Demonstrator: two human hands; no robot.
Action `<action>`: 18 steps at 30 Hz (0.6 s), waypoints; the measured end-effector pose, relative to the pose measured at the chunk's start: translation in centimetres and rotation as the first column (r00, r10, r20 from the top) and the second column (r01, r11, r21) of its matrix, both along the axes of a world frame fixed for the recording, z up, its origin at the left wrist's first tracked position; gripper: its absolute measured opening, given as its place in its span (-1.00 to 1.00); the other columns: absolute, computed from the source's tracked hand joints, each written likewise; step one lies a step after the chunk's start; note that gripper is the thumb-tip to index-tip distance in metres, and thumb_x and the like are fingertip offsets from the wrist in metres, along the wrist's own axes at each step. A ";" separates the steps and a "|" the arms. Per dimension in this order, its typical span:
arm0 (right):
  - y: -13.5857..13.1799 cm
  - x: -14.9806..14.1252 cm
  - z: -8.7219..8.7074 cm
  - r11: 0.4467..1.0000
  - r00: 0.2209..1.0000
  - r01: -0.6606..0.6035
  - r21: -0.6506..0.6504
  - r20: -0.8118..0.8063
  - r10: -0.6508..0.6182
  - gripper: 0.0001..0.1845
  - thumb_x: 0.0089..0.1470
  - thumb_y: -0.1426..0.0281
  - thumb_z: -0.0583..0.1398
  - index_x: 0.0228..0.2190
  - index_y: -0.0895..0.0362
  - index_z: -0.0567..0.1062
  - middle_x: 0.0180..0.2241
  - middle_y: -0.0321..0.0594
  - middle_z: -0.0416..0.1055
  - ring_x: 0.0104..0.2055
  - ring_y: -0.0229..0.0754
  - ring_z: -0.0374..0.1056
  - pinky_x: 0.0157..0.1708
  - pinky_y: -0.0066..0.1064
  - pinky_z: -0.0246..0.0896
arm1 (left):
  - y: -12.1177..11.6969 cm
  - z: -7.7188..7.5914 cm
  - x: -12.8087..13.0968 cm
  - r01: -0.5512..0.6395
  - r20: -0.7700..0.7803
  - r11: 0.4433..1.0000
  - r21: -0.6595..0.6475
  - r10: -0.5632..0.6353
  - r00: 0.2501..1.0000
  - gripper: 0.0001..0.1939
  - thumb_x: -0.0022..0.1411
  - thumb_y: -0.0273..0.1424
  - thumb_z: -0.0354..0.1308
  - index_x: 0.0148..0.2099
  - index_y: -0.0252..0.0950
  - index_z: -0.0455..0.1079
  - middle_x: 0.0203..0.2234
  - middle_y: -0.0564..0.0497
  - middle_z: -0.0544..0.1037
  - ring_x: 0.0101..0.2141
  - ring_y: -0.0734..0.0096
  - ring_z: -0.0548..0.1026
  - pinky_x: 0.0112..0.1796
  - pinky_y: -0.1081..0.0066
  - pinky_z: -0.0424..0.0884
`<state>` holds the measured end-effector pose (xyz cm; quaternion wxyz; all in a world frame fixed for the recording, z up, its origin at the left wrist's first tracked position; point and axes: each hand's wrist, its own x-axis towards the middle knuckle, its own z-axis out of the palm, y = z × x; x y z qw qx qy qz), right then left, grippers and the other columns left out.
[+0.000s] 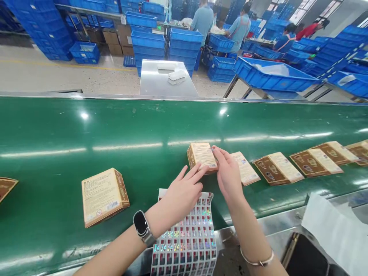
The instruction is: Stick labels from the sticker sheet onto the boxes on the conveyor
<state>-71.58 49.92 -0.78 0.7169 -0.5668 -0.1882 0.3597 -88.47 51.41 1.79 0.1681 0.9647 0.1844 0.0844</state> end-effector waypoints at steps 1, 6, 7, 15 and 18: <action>5.6 -10.2 0.6 0.998 0.998 0.056 -0.021 -0.003 -0.056 -0.54 -0.12 0.10 0.40 -0.24 0.12 0.54 -0.18 -0.17 0.54 -0.03 -0.02 0.43 -0.01 -0.20 0.31 | 5.5 0.3 -9.9 0.027 0.005 1.000 0.012 -0.027 1.000 -0.84 0.32 -0.57 0.06 -0.32 -0.34 0.41 0.38 -0.16 0.06 0.37 0.09 -0.02 0.29 -0.04 0.09; 9.4 -16.7 0.1 0.985 0.988 0.157 -0.065 0.013 -0.157 -0.52 -0.20 0.09 0.41 -0.29 0.14 0.52 -0.27 -0.19 0.54 -0.15 -0.03 0.47 -0.16 -0.25 0.38 | 8.9 0.5 -15.9 0.058 -0.013 0.998 0.024 -0.058 0.998 -0.83 0.31 -0.56 0.07 -0.34 -0.35 0.42 0.38 -0.15 0.07 0.37 0.10 -0.03 0.29 0.00 0.12; 8.3 -14.5 -0.2 0.985 0.987 0.161 -0.069 0.019 -0.160 -0.52 -0.20 0.09 0.40 -0.29 0.13 0.52 -0.28 -0.19 0.54 -0.17 -0.03 0.47 -0.18 -0.25 0.38 | 7.8 0.6 -13.8 0.060 -0.022 0.998 0.021 -0.060 0.998 -0.83 0.31 -0.55 0.07 -0.34 -0.35 0.43 0.38 -0.15 0.07 0.37 0.11 -0.02 0.29 0.00 0.12; 7.9 -14.0 -0.2 0.966 0.954 0.226 -0.127 0.229 -0.193 -0.56 -0.09 0.06 0.32 -0.29 0.14 0.48 -0.28 -0.15 0.51 -0.21 -0.02 0.45 -0.25 -0.24 0.37 | 7.6 0.4 -13.0 0.079 0.014 0.996 0.027 -0.080 0.997 -0.81 0.33 -0.53 0.04 -0.31 -0.34 0.45 0.40 -0.12 -0.01 0.38 0.12 -0.06 0.28 -0.03 0.10; 8.2 -13.5 -0.4 0.952 0.923 0.267 -0.148 0.325 -0.208 -0.56 -0.09 0.10 0.32 -0.24 0.12 0.43 -0.22 -0.14 0.48 -0.17 -0.03 0.43 -0.20 -0.25 0.34 | 7.9 0.1 -12.8 0.092 0.015 0.995 0.024 -0.092 0.996 -0.83 0.31 -0.53 0.06 -0.31 -0.34 0.44 0.40 -0.14 -0.01 0.38 0.12 -0.06 0.29 -0.05 0.08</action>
